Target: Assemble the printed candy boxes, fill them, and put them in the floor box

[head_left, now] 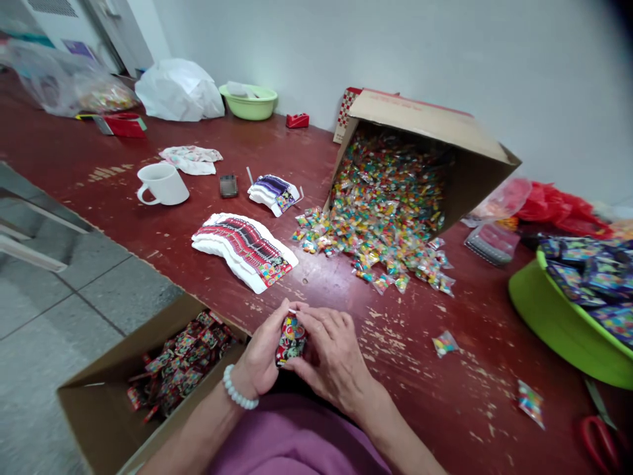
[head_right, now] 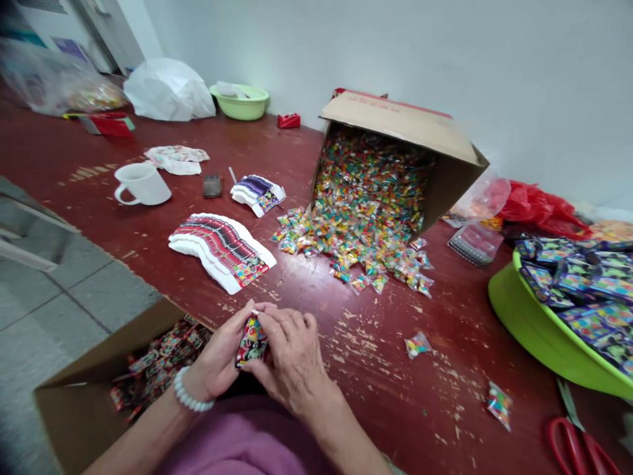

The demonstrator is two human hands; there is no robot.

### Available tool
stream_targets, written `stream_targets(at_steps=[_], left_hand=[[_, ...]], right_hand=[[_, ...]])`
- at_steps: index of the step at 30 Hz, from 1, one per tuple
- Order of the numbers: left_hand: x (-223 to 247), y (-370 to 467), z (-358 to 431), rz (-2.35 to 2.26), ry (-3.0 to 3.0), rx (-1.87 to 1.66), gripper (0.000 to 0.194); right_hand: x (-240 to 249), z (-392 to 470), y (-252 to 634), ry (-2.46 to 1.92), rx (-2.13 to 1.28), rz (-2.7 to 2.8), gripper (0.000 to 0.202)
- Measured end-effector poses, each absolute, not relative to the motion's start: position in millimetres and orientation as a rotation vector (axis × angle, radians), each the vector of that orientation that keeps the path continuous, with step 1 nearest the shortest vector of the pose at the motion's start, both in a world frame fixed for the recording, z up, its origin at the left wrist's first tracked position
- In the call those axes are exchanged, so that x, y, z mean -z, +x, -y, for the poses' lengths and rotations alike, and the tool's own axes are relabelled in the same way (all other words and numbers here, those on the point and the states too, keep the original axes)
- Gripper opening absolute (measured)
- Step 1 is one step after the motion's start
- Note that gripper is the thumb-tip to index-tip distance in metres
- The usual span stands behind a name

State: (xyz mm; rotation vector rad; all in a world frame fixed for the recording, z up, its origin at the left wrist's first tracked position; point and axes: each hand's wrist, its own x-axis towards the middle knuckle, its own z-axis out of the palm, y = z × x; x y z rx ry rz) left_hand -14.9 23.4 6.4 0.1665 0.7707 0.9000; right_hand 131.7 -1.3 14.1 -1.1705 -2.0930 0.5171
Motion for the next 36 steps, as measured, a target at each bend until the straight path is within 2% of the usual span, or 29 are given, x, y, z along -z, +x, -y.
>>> stream_targets(at_steps=[2,4,5,8,10,16,21,25,31,33,35,36], left_hand=[[-6.8,-16.1,-22.8,-0.782,0.208,-0.883,0.023],[-6.8,-16.6,-20.2,-0.802,0.3,-0.845,0.027],[-6.9,-16.6,-18.4,-0.815,0.366,-0.825,0.03],[-7.3,-16.4,-13.4,-0.86,0.567,-0.766,0.038],[-6.4,-16.8,-10.8,-0.888,0.644,-0.756,0.042],[-1.1,-19.3,-6.5,-0.946,0.735,-0.711,0.064],[-6.7,-17.8,-7.3,-0.937,0.78,-0.626,0.069],[-7.4,-16.3,-9.4,-0.991,0.832,-0.627,0.057],[1.7,-16.3,-7.2,-1.018,0.677,-0.638,0.046],[3.2,-16.2,-8.3,-0.97,0.549,-0.665,0.037],[3.6,-15.2,-10.6,-0.905,0.404,-0.712,0.024],[3.8,-14.3,-11.7,-0.867,0.332,-0.728,0.019]], right_hand=[[-15.4,0.6,130.6,-1.185,-0.583,1.995,0.051],[-16.0,-2.0,132.6,-1.2,-0.727,1.837,0.023],[-15.7,-3.6,134.4,-1.207,-0.816,1.756,0.017],[-12.8,-7.1,140.6,-1.243,-1.123,1.544,0.023],[-10.9,-7.7,144.0,-1.262,-1.289,1.442,0.016],[-18.9,-6.2,147.5,-1.133,-1.33,1.564,0.014],[-21.0,-5.4,146.2,-1.109,-1.593,1.236,0.015],[-11.5,-3.9,142.8,-1.165,-1.45,1.227,0.013],[-13.6,-1.0,141.5,-1.19,-1.025,1.655,0.015],[-13.4,2.4,139.6,-1.148,-0.989,1.706,0.021],[-7.7,9.0,135.4,-1.128,-0.884,1.767,0.016],[-3.0,13.4,132.6,-1.129,-0.804,1.812,0.023]])
